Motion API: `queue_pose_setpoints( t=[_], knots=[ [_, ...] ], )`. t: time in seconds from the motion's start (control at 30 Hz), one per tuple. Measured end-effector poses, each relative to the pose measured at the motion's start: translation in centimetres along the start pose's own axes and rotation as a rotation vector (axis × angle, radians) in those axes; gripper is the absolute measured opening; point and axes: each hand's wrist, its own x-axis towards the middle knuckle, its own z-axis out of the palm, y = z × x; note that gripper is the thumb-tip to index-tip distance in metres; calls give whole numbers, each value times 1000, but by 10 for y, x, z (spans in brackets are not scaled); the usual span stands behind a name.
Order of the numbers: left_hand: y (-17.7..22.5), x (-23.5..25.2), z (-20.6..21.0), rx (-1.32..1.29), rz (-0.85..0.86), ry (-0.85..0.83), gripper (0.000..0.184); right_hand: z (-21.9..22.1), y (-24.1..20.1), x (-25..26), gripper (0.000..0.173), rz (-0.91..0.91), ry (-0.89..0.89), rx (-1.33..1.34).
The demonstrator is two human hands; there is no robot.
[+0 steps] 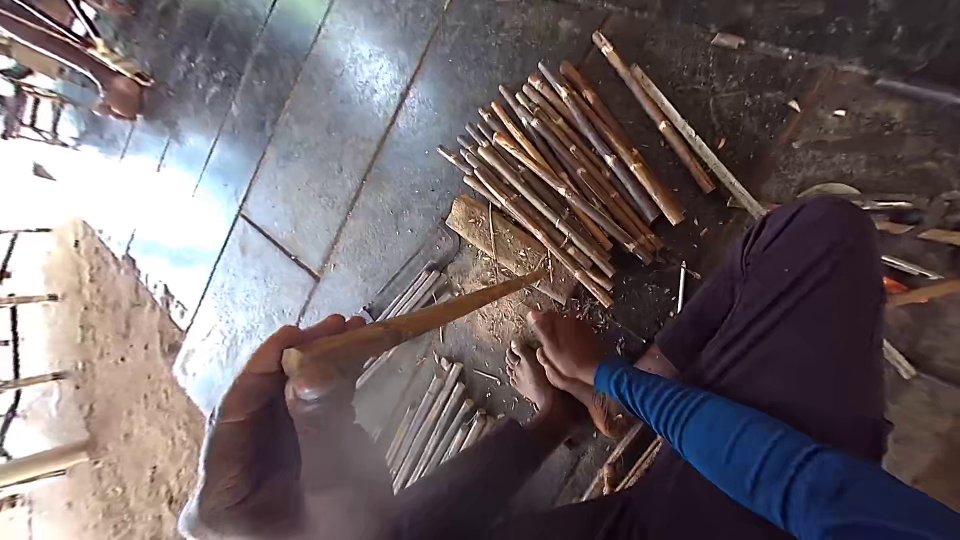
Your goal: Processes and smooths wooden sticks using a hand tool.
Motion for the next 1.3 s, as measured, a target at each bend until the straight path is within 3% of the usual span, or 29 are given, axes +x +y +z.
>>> queue_pose_setpoints(
  t=[0.07,0.17,0.27,0.4,0.5,0.63,0.73,0.83,0.97,1.07,1.2,1.3],
  knots=[
    [1,5,3,3,42,-16,32,-4,9,12,82,109,16,51],
    [2,1,9,91,146,9,27,-9,-8,12,74,-81,33,-49],
    [6,-2,7,268,241,59,30,-1,13,15,81,96,16,27],
    [6,-4,4,192,182,35,37,-9,-6,13,75,-115,68,-41],
    [6,-4,4,158,267,34,23,0,11,16,81,69,72,22],
    [6,-4,5,127,227,20,17,-5,-8,11,72,-117,85,-19],
    [3,0,2,126,241,15,18,2,8,18,80,76,91,30],
    [0,1,3,152,267,26,20,-8,-9,16,74,-123,100,-23],
    [7,8,2,228,217,88,25,-4,10,21,81,115,48,23],
    [6,9,2,248,114,108,29,-14,-13,14,71,-48,8,-98],
    [2,12,-2,291,172,109,29,-1,2,23,79,75,65,-16],
    [5,8,-6,377,218,80,25,-8,-14,12,75,-91,44,-67]
  ],
)
